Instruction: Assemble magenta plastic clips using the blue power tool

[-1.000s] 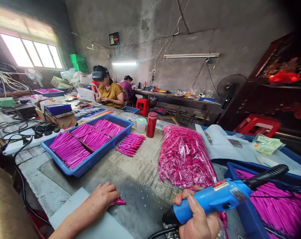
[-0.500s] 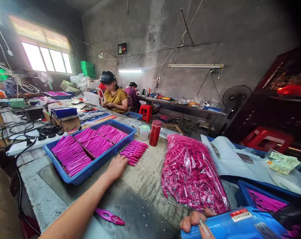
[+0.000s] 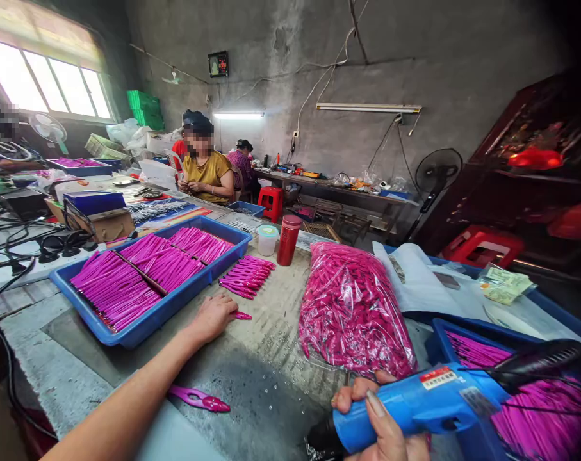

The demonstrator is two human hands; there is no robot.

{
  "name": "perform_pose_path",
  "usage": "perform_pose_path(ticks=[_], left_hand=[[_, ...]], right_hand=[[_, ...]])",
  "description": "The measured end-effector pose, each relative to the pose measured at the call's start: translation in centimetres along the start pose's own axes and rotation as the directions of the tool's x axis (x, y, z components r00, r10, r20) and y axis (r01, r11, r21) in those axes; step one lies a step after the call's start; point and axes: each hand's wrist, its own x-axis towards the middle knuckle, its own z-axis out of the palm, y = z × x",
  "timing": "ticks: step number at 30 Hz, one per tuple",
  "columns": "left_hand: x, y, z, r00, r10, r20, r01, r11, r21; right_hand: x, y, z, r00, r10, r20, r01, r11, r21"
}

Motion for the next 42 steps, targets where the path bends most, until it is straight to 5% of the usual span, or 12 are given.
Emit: perform_pose_path(ticks=[8, 20, 34, 42], left_hand=[[-3.2, 3.5, -0.3, 0.987, 0.098, 0.126, -0.055, 0.95, -0.308], [-10.2, 4.3, -1.5, 0.962, 0.083, 0.261, -0.025, 0.976, -0.218], [-10.5, 1.8, -2.1, 0.968, 0.038, 0.246, -0.021, 0.997, -0.072], [-7.9, 4.3, -2.3, 0.988, -0.028, 0.155, 0.044, 0.995, -0.095]], right_hand=[[0.5, 0.3, -0.3, 0.996, -0.077, 0.034, 0.078, 0.997, -0.015], [0.2, 0.1, 0.0, 0.991, -0.128, 0.043, 0.129, 0.991, -0.026], [0.1, -0.1, 0.2, 0.995, -0.097, 0.018, 0.097, 0.995, -0.006], [0.4, 0.2, 0.1, 0.995, -0.1, 0.027, 0.1, 0.995, -0.001]])
